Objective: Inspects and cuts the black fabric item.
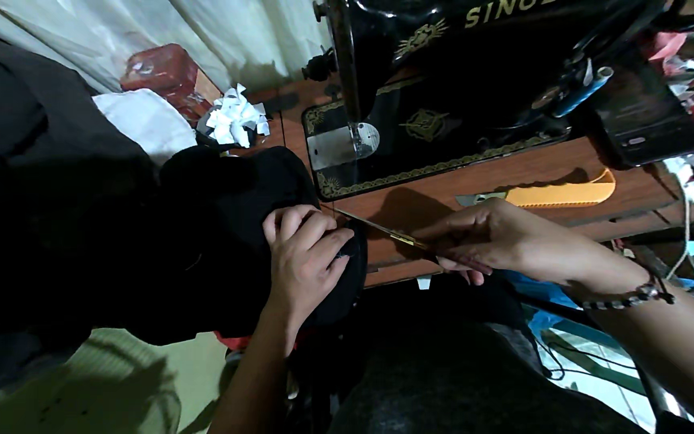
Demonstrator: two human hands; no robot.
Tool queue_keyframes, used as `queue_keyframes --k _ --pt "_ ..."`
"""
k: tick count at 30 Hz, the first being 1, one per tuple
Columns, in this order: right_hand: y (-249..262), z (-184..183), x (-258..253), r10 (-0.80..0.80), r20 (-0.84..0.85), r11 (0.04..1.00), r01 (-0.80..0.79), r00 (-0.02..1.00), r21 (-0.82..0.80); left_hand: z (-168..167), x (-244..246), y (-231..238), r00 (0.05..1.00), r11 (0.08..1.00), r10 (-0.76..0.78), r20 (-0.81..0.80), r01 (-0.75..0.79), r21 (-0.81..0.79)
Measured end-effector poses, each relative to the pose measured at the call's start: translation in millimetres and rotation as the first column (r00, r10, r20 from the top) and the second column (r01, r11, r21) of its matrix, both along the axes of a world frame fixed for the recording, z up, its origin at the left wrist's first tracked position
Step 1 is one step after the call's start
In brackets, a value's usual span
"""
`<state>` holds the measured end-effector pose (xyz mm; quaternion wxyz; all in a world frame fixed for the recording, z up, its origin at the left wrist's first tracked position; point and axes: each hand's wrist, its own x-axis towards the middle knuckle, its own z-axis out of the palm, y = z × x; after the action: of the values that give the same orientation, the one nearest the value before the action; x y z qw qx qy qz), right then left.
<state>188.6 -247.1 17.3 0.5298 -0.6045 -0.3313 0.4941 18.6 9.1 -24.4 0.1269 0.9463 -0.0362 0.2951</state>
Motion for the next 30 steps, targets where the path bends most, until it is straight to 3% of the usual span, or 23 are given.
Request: queue_keyframes --k 15,18,20,22,25,27,30 --pt "0 0 12 0.050 0.017 0.998 -0.049 0.999 -0.033 2 3 1 0.999 1.000 0.007 -0.053 -0.008 -0.012" --pt "-3 -6 9 0.045 0.083 0.999 -0.044 0.996 -0.018 3 3 3 0.998 0.993 0.011 -0.059 -0.018 -0.113" --pt "-8 -7 4 -0.007 0.253 1.000 0.004 0.967 0.012 9 2 6 0.999 0.966 0.000 -0.054 -0.014 -0.258" --pt "-14 -7 -1 -0.099 0.490 0.995 0.078 0.866 0.064 25 1 11 0.999 0.952 -0.020 -0.047 0.005 -0.307" --pt "-25 -11 -2 -0.202 0.844 0.977 0.161 0.496 0.138 59 3 19 0.996 0.979 -0.062 -0.067 0.048 -0.196" --pt "-32 -11 0 -0.226 0.923 0.962 0.219 0.311 0.162 77 8 27 0.988 0.985 -0.139 -0.068 0.131 -0.116" --pt "-35 -6 5 -0.214 0.964 0.930 0.335 0.155 0.153 95 16 36 0.962 0.966 -0.258 -0.088 0.254 -0.056"
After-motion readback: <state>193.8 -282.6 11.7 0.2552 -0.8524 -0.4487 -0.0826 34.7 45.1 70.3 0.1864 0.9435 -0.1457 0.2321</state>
